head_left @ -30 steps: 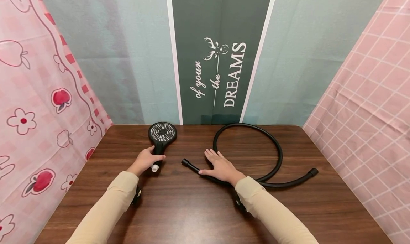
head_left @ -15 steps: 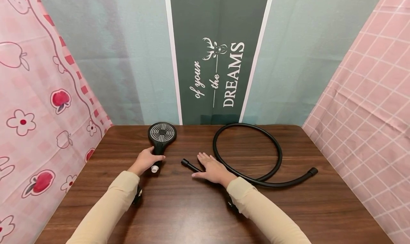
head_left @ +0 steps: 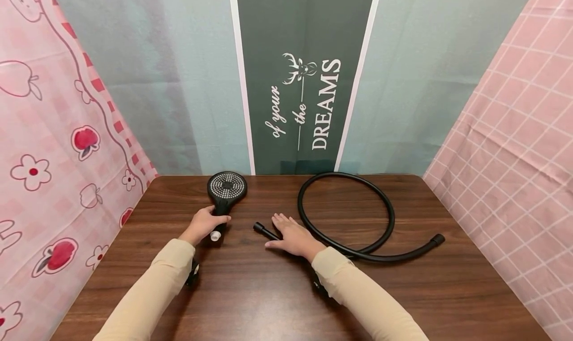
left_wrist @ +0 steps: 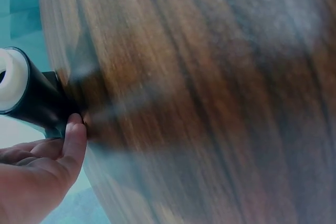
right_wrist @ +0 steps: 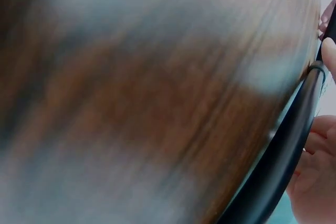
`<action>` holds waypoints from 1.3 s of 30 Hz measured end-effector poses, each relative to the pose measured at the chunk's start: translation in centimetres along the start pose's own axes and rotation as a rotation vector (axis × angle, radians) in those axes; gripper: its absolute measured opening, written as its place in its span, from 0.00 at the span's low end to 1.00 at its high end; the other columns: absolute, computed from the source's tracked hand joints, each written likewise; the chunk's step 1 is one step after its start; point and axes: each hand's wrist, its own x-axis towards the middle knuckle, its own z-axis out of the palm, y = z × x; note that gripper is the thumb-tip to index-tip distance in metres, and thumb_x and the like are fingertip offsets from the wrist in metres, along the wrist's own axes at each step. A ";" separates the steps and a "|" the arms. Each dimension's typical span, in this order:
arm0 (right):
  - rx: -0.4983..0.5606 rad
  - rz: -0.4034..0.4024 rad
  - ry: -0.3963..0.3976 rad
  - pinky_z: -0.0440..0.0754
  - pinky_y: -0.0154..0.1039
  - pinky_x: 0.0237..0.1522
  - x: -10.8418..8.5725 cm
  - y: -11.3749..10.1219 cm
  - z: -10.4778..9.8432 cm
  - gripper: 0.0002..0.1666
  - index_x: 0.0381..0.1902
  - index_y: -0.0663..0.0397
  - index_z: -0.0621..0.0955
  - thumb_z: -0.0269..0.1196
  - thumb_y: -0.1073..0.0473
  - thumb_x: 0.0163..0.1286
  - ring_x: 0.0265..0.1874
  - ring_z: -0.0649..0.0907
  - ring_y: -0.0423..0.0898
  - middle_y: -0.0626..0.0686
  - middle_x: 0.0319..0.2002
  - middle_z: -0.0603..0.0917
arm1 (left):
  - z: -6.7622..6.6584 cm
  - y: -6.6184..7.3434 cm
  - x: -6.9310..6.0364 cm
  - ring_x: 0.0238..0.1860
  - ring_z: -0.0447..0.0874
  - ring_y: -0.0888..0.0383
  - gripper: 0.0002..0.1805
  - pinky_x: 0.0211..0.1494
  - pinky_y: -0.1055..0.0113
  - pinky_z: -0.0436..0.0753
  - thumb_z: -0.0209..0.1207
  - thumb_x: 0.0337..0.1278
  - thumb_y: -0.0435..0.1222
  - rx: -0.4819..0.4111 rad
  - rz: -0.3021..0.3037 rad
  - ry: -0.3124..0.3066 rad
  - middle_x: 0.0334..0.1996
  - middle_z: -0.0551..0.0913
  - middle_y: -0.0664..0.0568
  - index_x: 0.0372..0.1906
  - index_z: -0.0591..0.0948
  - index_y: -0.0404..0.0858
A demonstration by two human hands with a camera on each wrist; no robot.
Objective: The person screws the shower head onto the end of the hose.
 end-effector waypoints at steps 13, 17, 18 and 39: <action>-0.039 -0.020 -0.062 0.52 0.48 0.81 0.6 -1.1 0.3 0.41 0.76 0.57 0.60 0.52 0.39 0.76 0.80 0.54 0.49 0.54 0.79 0.58 | 0.4 0.5 -0.1 0.70 0.65 0.34 0.41 0.72 0.45 0.70 0.60 0.62 0.37 -0.088 -0.075 0.060 0.71 0.61 0.26 0.73 0.56 0.21; -0.059 -0.020 -0.062 0.54 0.48 0.80 0.8 -1.1 0.4 0.39 0.76 0.57 0.61 0.53 0.43 0.77 0.79 0.56 0.50 0.55 0.78 0.59 | 0.2 0.7 -0.2 0.69 0.66 0.35 0.41 0.72 0.45 0.70 0.60 0.61 0.36 -0.121 -0.094 0.066 0.71 0.62 0.26 0.73 0.57 0.21; -0.061 -0.020 -0.061 0.54 0.48 0.80 0.8 -1.1 0.4 0.38 0.75 0.58 0.62 0.53 0.44 0.77 0.79 0.56 0.50 0.55 0.78 0.59 | 0.2 0.7 -0.2 0.69 0.66 0.35 0.41 0.72 0.45 0.70 0.60 0.61 0.36 -0.131 -0.099 0.063 0.71 0.62 0.26 0.73 0.57 0.22; 0.181 -0.048 -0.008 0.68 0.51 0.74 0.9 -1.1 -0.5 0.28 0.70 0.59 0.70 0.56 0.57 0.76 0.73 0.68 0.55 0.57 0.73 0.69 | 0.0 0.7 -0.1 0.70 0.65 0.36 0.39 0.75 0.46 0.67 0.59 0.63 0.35 -0.278 -0.146 0.059 0.71 0.61 0.25 0.72 0.57 0.20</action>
